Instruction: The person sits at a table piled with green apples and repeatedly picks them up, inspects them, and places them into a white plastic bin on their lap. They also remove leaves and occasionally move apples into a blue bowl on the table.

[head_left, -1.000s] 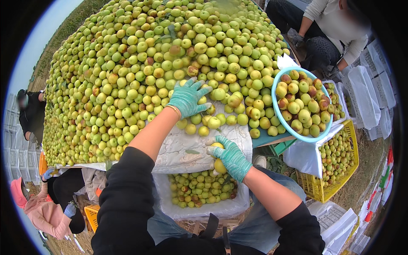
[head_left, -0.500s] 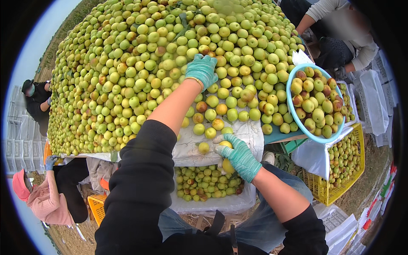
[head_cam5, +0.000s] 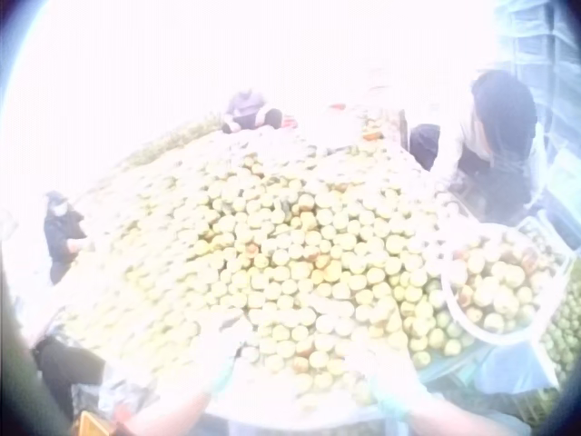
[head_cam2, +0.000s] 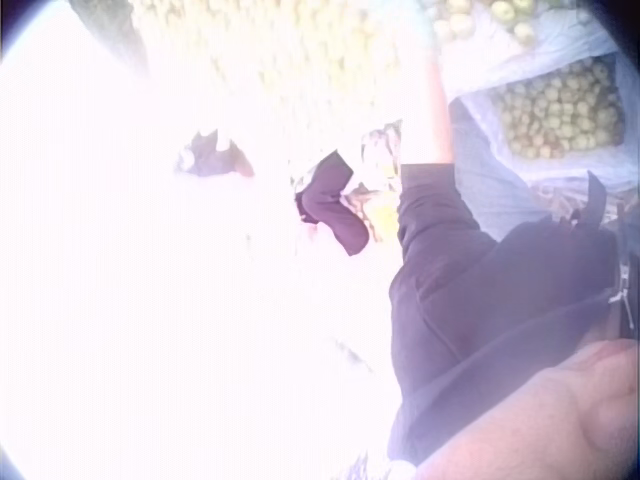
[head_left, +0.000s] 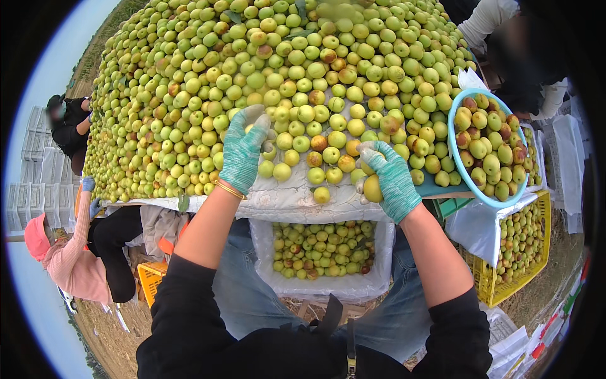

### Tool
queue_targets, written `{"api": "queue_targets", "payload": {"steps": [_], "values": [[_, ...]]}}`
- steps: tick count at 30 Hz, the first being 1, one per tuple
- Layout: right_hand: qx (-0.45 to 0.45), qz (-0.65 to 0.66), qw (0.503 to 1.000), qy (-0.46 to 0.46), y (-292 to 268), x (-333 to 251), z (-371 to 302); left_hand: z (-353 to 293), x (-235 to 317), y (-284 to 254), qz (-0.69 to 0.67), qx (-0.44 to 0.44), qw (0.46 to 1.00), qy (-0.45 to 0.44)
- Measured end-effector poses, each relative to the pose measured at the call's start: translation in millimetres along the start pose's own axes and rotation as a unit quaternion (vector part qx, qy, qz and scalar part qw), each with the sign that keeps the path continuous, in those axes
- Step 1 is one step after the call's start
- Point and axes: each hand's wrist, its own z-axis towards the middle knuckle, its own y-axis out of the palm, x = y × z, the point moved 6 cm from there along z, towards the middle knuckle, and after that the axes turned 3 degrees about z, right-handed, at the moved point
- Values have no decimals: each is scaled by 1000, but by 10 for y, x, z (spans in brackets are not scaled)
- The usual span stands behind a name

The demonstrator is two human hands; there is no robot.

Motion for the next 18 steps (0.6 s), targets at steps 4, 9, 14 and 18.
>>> {"api": "queue_targets", "payload": {"steps": [4, 9, 14, 18], "values": [[-137, 121, 973, 140, 395, 224, -96, -719, -53, 128, -413, -127, 874, -223], [-224, 283, 903, 233, 619, 485, -206, -1201, -67, 127, -149, -252, 937, -192], [-243, 296, 890, 246, 543, 656, -340, -1468, -431, 121, 109, -387, 903, -150], [-220, 308, 889, 257, 516, 741, -450, -1709, -724, 78, 342, -450, 816, -119]]}}
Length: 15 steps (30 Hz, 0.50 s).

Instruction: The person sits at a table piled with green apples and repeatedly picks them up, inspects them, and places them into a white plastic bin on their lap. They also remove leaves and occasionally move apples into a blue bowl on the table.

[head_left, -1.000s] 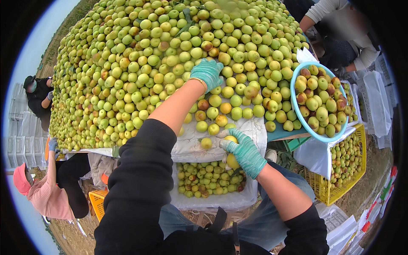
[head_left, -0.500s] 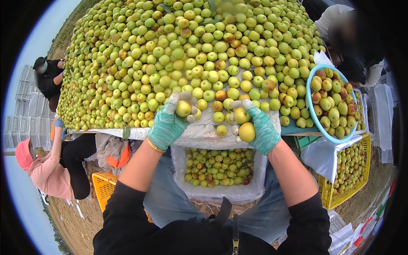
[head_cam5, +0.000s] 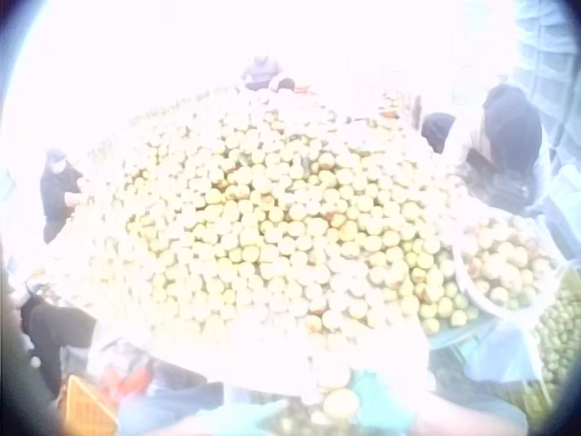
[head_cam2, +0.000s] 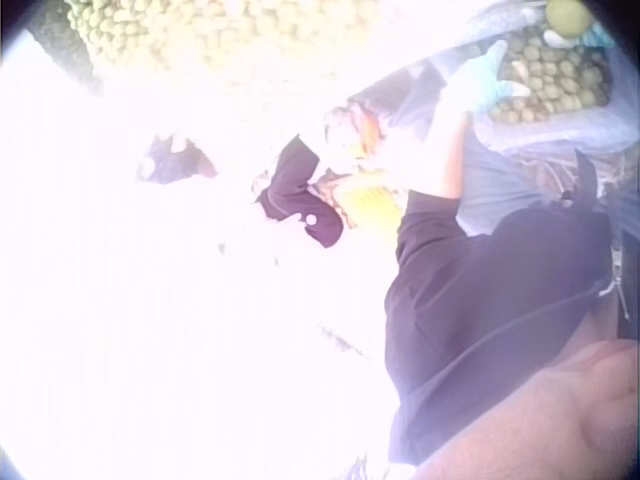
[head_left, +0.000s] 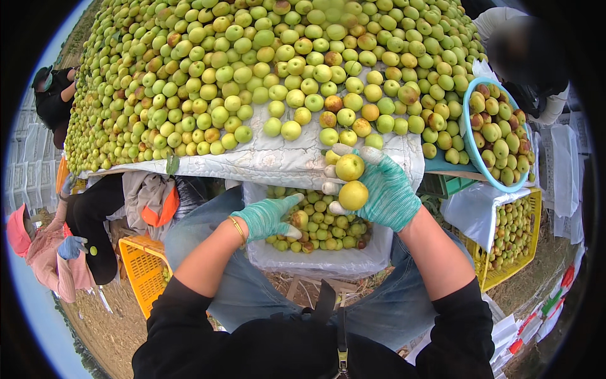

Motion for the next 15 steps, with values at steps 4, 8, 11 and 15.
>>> {"api": "queue_targets", "payload": {"steps": [4, 8, 11, 15], "values": [[35, -95, 994, -44, 58, -13, -120, -291, -168, -327, -119, 287, 949, 55], [32, -163, 980, -113, 222, -285, -365, -1404, -1002, -1095, -223, 628, 746, -1], [68, -168, 964, -193, 226, -643, -664, -2089, -1666, -1159, -198, 646, 718, -167], [174, -240, 880, -371, 72, -1196, -1189, -2579, -2209, -284, 289, 166, 783, -526]]}}
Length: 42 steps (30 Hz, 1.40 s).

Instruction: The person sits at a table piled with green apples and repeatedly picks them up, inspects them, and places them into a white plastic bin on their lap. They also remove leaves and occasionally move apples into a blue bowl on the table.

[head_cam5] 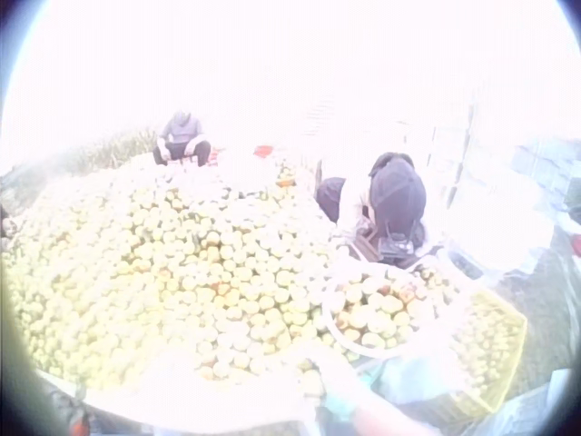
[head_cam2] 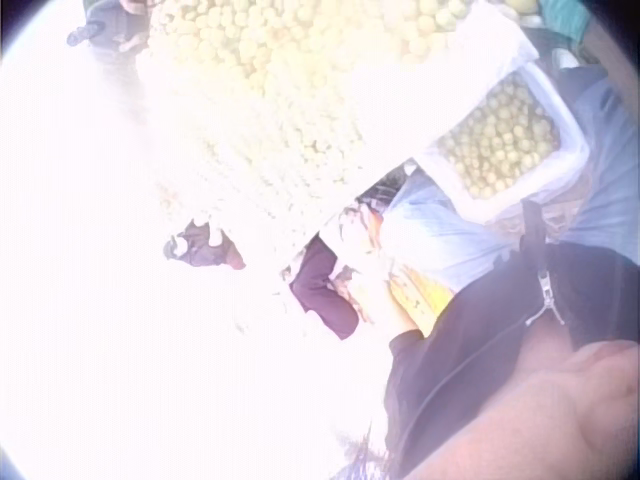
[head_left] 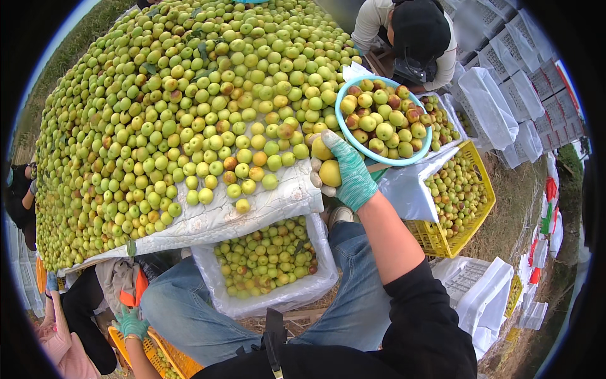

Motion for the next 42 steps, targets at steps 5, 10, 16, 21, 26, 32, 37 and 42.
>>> {"api": "queue_targets", "payload": {"steps": [5, 10, 16, 21, 26, 32, 37, 42], "values": [[270, -425, 781, -370, -677, -1191, 128, 117, -4, 200, -309, 198, 927, 72], [237, -756, 550, -265, -1014, -1445, 696, 240, 499, -560, -533, 321, 773, 123], [209, -891, 402, -25, -833, -1239, 720, -239, 1766, -1671, -431, 299, 761, 382], [28, -597, 739, -311, 78, -408, 194, -663, 3056, -2036, -391, 118, 750, 520], [-131, -765, 560, -292, 693, 968, 421, -648, 3880, -2069, -302, 183, 818, 453], [-106, -833, 531, -112, 790, 1171, 657, -416, 3844, -1895, -251, 167, 827, 475], [-47, -783, 618, -46, 733, 965, 569, -170, 3354, -1974, -343, 157, 833, 405], [-72, -819, 546, -157, 923, 1256, 538, 23, 3317, -2150, -301, 234, 849, 367]]}}
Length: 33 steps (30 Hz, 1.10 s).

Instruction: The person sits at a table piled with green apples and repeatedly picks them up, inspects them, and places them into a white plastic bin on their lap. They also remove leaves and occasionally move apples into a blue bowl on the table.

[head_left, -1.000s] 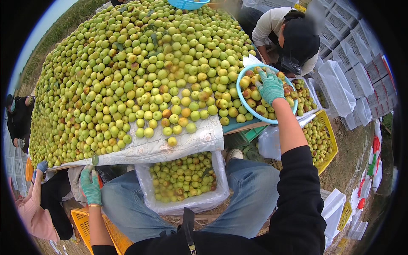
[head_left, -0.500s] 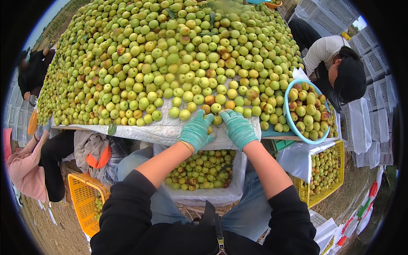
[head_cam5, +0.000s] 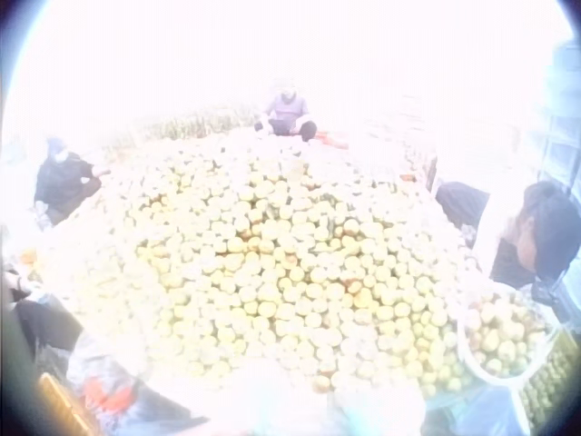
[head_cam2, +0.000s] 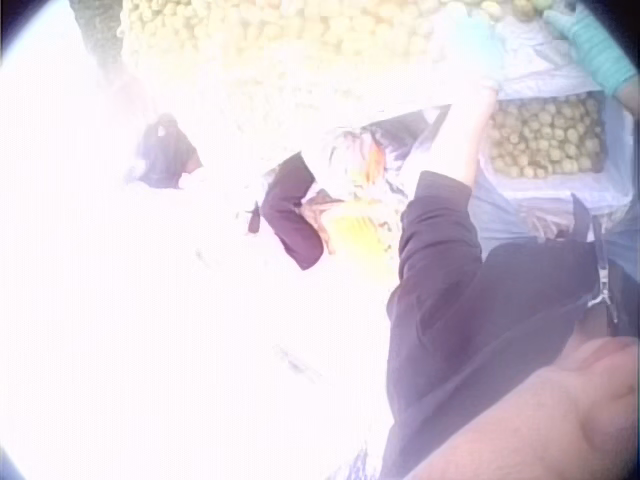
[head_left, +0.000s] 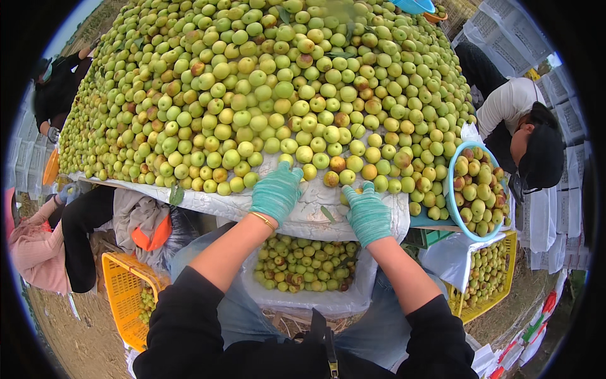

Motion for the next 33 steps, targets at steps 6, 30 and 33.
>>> {"api": "queue_targets", "payload": {"steps": [6, 30, 33], "values": [[-58, -31, 996, 62, -1, 29, 30, -58, -109, 157, 19, -133, 989, -66], [-151, 496, 853, -67, 13, -506, -673, -921, 382, 365, -795, -431, 398, -151], [-117, 478, 869, -56, -2, -502, -641, -912, 372, 343, -731, -420, 525, -115]]}}
